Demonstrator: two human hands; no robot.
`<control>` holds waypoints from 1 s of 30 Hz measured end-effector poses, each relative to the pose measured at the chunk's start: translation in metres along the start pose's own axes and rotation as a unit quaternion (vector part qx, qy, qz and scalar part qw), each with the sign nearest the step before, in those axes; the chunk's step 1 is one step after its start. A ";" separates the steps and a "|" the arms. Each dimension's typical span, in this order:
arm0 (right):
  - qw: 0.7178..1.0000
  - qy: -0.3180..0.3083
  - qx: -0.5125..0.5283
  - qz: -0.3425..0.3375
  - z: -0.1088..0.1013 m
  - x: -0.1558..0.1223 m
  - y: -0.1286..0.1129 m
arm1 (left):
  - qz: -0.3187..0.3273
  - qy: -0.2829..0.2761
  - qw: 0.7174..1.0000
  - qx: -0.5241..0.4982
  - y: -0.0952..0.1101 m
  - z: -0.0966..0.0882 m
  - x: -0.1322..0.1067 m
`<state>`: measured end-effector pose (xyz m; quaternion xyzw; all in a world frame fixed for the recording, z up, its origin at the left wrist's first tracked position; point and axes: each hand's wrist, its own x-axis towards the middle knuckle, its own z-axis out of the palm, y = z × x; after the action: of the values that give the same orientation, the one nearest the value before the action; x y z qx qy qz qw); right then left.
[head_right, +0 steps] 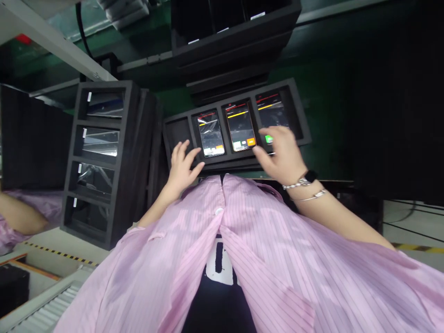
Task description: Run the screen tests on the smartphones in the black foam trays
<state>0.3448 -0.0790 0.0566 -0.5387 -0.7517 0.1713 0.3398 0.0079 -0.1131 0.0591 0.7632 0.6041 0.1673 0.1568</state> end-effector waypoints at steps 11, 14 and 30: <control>0.986 -0.155 -0.061 -0.028 0.040 -0.016 0.002 | -0.019 0.004 0.999 0.041 -0.010 0.044 -0.003; 0.991 -0.087 -0.099 0.038 0.021 -0.023 0.018 | -0.027 -0.010 0.997 0.067 -0.011 0.045 -0.003; 0.985 -0.156 -0.059 -0.041 0.028 -0.029 -0.007 | -0.001 0.011 0.999 0.037 -0.010 0.031 -0.010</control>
<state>0.3264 -0.1056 0.0314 -0.4929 -0.8258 0.1945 0.1931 0.0112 -0.1216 0.0260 0.7660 0.6124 0.1529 0.1218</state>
